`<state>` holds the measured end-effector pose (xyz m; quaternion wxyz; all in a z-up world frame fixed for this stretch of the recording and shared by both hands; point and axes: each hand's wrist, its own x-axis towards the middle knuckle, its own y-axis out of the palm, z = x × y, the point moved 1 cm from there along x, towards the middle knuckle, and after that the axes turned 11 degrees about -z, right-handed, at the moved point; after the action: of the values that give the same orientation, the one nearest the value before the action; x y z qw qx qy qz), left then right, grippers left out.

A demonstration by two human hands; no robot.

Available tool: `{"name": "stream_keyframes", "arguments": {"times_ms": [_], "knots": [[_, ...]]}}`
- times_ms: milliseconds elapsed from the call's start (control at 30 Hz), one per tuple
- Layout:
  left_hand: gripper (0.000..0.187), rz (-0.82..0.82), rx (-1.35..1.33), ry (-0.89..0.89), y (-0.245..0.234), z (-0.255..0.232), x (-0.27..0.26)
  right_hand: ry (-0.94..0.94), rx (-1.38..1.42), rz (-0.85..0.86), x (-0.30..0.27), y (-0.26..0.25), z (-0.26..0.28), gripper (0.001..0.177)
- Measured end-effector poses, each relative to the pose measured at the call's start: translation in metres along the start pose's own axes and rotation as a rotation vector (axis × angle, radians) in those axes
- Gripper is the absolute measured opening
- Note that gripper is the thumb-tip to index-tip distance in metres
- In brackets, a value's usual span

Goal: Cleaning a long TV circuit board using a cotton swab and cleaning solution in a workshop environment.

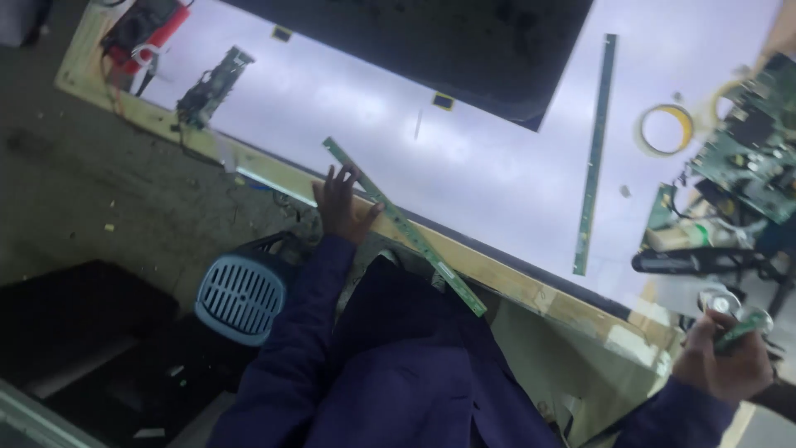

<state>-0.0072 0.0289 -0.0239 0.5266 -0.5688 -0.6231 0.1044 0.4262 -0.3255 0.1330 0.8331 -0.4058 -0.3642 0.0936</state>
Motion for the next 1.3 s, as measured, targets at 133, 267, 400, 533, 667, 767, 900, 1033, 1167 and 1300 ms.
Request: {"name": "stream_keyframes", "arguments": {"times_ms": [133, 267, 400, 533, 667, 767, 900, 1033, 1167, 1300], "knots": [[0.081, 0.067, -0.082, -0.049, -0.012, -0.022, 0.006, 0.407, 0.058, 0.345, 0.019, -0.019, 0.161, 0.013], [0.081, 0.124, -0.108, -0.185, -0.024, -0.022, 0.025, 0.283, 0.138, 0.564, 0.007, 0.045, 0.246, 0.016], [0.084, 0.154, -0.057, -0.229, -0.021, -0.002, 0.036, -0.104, 0.282, 0.88, -0.019, 0.13, 0.321, 0.013], [0.091, 0.315, 0.045, -0.19, -0.012, 0.013, 0.042, -0.255, 0.444, 1.02, -0.038, 0.21, 0.382, 0.014], [0.088, 0.322, 0.031, -0.273, -0.011, 0.013, 0.042, -0.269, 0.35, 1.08, -0.054, 0.261, 0.4, 0.019], [0.09, 0.218, -0.072, -0.338, -0.01, 0.009, 0.032, -0.2, 0.296, 1.109, -0.062, 0.279, 0.4, 0.011], [0.094, 0.185, -0.071, -0.372, -0.008, 0.01, 0.035, -0.207, 0.28, 1.109, -0.062, 0.292, 0.408, 0.008], [0.093, 0.217, -0.084, -0.38, -0.008, 0.01, 0.031, -0.181, 0.239, 1.129, -0.062, 0.3, 0.41, 0.005], [0.096, 0.227, -0.073, -0.383, -0.009, 0.01, 0.031, -0.224, 0.223, 1.097, -0.063, 0.303, 0.415, 0.004], [0.092, 0.237, -0.05, -0.373, -0.007, 0.011, 0.031, -0.223, 0.141, 1.11, -0.063, 0.3, 0.415, 0.001]]}}
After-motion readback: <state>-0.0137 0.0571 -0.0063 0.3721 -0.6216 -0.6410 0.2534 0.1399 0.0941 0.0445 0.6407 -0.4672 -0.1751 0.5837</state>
